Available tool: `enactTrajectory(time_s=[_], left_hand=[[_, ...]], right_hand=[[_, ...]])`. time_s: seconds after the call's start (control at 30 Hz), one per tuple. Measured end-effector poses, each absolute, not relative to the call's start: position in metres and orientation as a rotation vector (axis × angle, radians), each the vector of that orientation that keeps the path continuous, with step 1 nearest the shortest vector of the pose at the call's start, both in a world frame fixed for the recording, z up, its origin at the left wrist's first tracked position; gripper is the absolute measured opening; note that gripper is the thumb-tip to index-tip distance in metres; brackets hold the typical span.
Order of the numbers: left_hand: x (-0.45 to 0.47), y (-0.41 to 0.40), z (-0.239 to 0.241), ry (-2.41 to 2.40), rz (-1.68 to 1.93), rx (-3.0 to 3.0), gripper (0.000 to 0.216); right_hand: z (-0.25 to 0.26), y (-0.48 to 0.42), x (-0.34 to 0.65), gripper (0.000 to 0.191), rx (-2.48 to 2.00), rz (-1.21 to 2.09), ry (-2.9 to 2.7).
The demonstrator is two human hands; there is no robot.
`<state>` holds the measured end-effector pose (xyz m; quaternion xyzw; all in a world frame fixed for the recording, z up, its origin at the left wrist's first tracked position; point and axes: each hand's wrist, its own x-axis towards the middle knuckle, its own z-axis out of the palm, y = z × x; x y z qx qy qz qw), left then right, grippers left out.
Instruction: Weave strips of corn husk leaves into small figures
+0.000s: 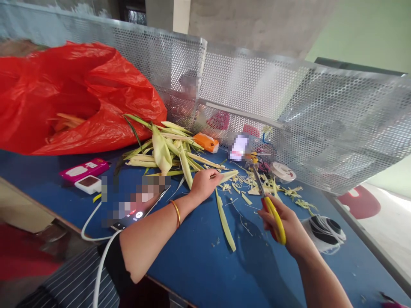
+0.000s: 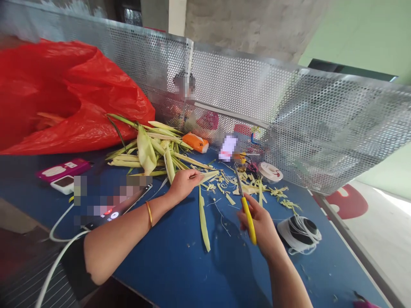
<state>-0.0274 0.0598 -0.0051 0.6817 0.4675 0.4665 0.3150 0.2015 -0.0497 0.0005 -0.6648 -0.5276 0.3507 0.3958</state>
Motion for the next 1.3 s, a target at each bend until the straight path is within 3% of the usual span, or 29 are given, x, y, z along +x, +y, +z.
enactTrajectory(time_s=[0.2, 0.5, 0.9, 1.0, 1.17, 1.3], left_hand=[[-0.029, 0.062, -0.007, 1.233, 1.28, 1.754, 0.025], [-0.023, 0.056, -0.009, 1.182, 1.19, 1.834, 0.027], [-0.019, 0.054, -0.012, 1.179, 1.126, 1.884, 0.023], [-0.019, 0.054, -0.011, 1.186, 1.134, 1.875, 0.024], [-0.018, 0.048, -0.005, 1.139, 1.159, 1.554, 0.024], [-0.017, 0.04, 0.004, 1.046, 1.249, 1.355, 0.016]], right_hand=[[0.002, -0.059, 0.184, 0.065, -1.384, 1.245, -1.358], [-0.003, -0.057, 0.182, 0.06, -1.364, 1.232, -1.502], [-0.008, -0.052, 0.171, 0.062, -1.524, 1.177, -1.296], [-0.007, -0.051, 0.174, 0.062, -1.633, 0.993, -1.372], [-0.002, -0.047, 0.183, 0.046, -2.276, 0.185, -1.723], [-0.007, -0.044, 0.19, 0.042, -2.453, 0.002, -1.967]])
